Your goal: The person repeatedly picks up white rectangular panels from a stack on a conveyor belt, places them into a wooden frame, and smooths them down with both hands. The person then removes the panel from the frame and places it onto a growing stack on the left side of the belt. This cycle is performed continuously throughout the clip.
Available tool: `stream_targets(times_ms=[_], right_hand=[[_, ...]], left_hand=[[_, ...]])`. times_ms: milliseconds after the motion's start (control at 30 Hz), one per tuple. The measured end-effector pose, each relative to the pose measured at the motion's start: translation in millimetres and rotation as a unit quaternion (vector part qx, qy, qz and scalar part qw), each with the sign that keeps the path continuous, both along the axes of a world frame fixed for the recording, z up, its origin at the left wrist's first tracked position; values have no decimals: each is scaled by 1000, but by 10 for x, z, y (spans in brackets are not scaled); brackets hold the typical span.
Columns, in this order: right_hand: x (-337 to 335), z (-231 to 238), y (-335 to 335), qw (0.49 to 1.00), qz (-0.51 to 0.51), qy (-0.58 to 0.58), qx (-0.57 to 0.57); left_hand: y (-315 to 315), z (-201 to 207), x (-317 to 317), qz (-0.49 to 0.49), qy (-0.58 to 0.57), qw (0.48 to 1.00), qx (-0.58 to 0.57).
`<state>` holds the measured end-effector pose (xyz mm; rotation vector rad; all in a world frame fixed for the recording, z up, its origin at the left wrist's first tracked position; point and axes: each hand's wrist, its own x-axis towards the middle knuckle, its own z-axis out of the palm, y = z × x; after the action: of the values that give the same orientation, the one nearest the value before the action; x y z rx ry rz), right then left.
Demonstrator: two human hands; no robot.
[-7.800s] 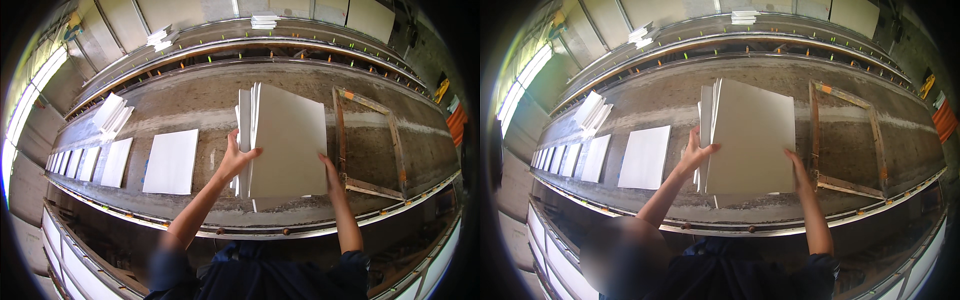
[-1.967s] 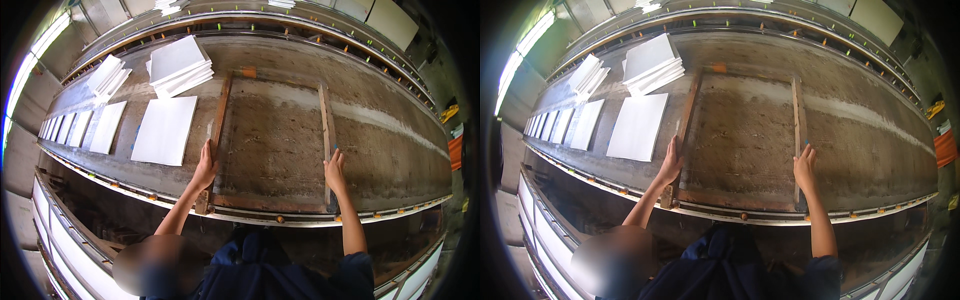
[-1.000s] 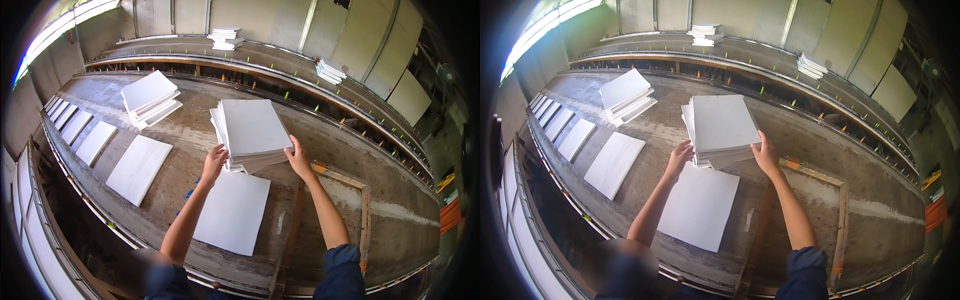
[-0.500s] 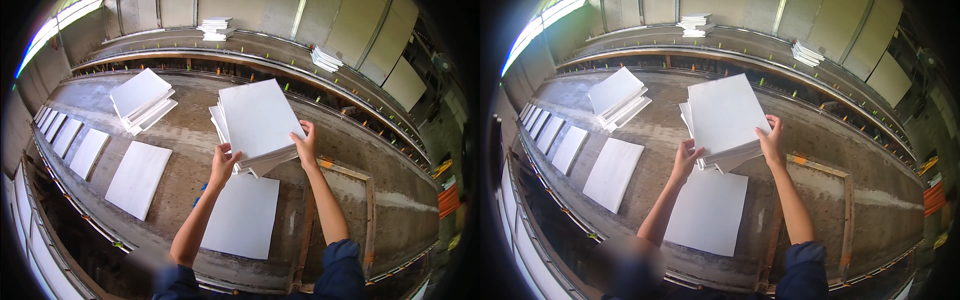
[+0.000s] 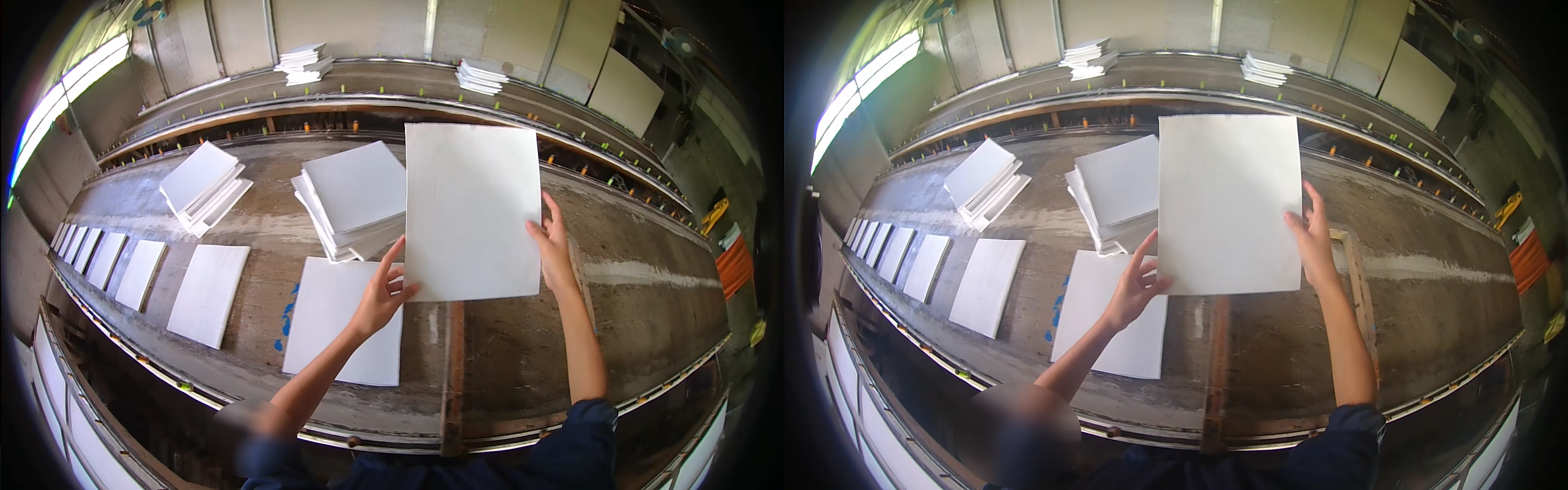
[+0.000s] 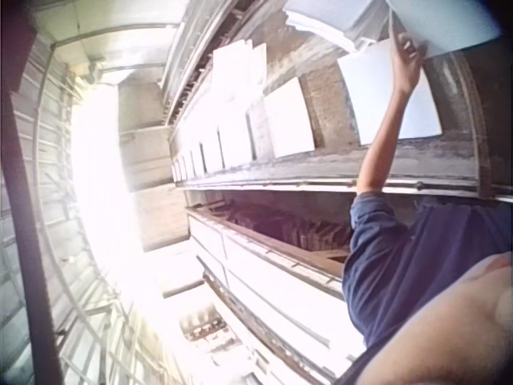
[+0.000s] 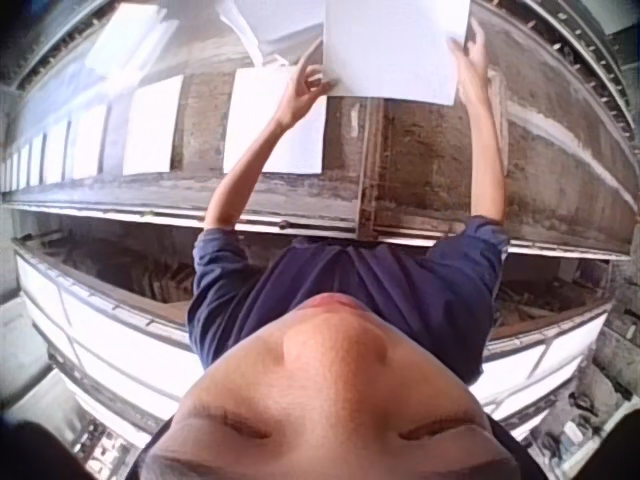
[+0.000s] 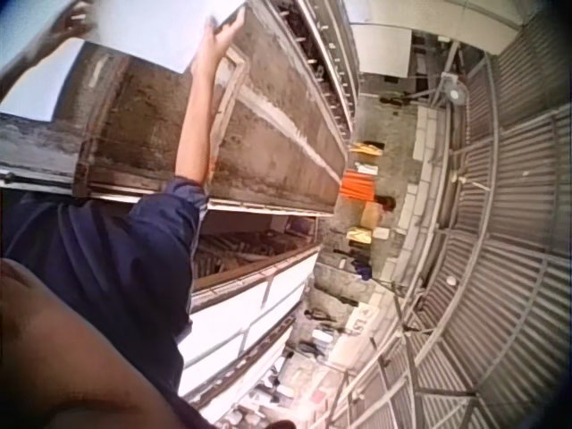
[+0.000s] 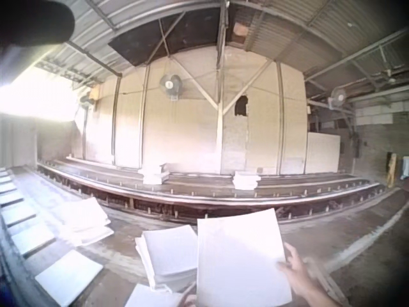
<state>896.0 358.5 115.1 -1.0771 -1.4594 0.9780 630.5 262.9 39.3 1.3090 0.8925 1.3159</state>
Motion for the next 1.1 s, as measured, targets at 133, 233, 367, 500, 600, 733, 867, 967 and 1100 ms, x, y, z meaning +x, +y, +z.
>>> stream_targets(times_ms=[133, 233, 367, 500, 600, 733, 867, 967, 1100], right_hand=[[739, -183, -362, 998, 34, 30, -41], [1289, -412, -617, 993, 94, 45, -64], [1908, -486, -919, 971, 117, 149, -144], [2331, -818, -1047, 846, 95, 506, -138], [2054, -958, -1219, 825, 203, 508, -143], [1572, -829, -1282, 829, 189, 508, -137], [1285, -793, -1140, 853, 106, 501, -97], [1229, -903, -1094, 881, 50, 441, -163], [1310, -944, -979, 902, -15, 409, -134]], left_hand=[[-61, -17, 616, -30, -19, 999, -4], [31, 77, 1119, 27, -62, 998, -19], [86, 185, 1729, 99, -93, 987, -87], [82, 259, 2273, 169, -322, 924, -118], [155, 155, 2549, 161, -435, 877, -124], [51, 19, 2705, 112, -476, 867, -97], [-221, -4, 2820, 107, -465, 873, -100], [-379, -52, 2637, 138, -430, 884, -120], [-740, -324, 1987, 170, -360, 906, -143]])
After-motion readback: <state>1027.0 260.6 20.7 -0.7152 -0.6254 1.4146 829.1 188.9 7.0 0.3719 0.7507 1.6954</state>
